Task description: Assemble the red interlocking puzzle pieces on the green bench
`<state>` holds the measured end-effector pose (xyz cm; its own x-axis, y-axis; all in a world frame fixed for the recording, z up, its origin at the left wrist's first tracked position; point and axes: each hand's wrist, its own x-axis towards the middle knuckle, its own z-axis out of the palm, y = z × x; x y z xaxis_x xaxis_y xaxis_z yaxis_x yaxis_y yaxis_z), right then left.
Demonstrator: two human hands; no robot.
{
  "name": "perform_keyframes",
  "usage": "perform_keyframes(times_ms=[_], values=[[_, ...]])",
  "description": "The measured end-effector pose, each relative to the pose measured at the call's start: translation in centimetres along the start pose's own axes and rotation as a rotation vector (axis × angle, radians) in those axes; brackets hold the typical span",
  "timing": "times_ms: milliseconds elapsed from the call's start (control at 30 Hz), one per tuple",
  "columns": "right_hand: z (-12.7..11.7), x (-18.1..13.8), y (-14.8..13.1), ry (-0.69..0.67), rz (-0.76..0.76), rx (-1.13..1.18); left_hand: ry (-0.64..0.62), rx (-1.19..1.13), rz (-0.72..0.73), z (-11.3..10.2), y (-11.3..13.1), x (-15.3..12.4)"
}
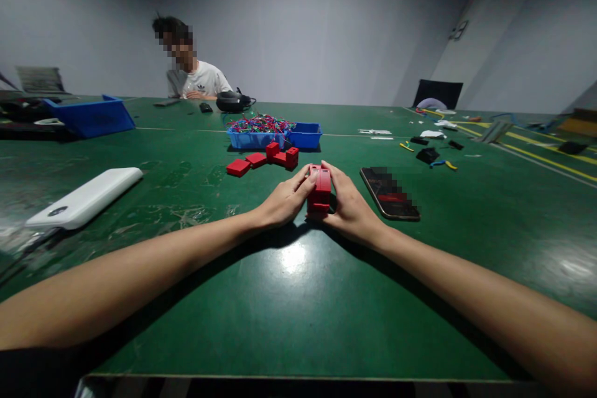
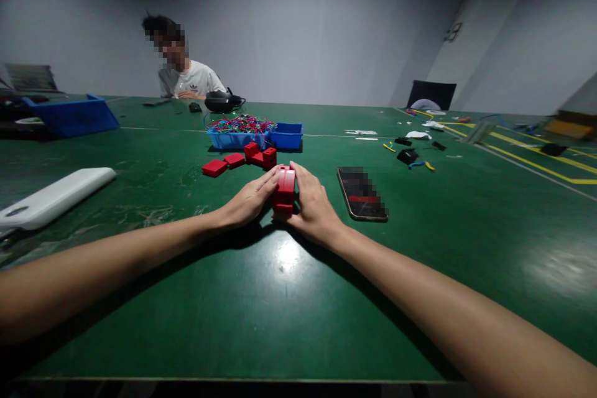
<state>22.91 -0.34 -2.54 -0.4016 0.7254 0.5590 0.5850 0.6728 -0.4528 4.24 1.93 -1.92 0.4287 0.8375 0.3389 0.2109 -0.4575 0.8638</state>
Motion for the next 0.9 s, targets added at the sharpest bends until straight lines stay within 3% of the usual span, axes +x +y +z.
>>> perform_keyframes(times_ms=[100,233,433,667,900], values=[[0.1,0.0,0.3,0.012,0.005,-0.011,-0.059,0.097,-0.015,0.0,0.7,-0.5],[0.3,0.1,1.0,0.036,0.06,-0.002,-0.18,0.179,0.108,0.1,1.2,-0.9],[0.1,0.5,1.5,0.026,0.158,-0.043,-0.213,0.283,0.232,0.5,0.6,-1.1],[-0.7,0.5,1.6,0.05,0.021,-0.205,-0.265,0.457,0.328,0.7,0.5,-0.9],[-1.2,0.8,1.9,0.091,-0.088,-0.322,-0.281,0.605,0.324,0.8,0.5,-1.0]])
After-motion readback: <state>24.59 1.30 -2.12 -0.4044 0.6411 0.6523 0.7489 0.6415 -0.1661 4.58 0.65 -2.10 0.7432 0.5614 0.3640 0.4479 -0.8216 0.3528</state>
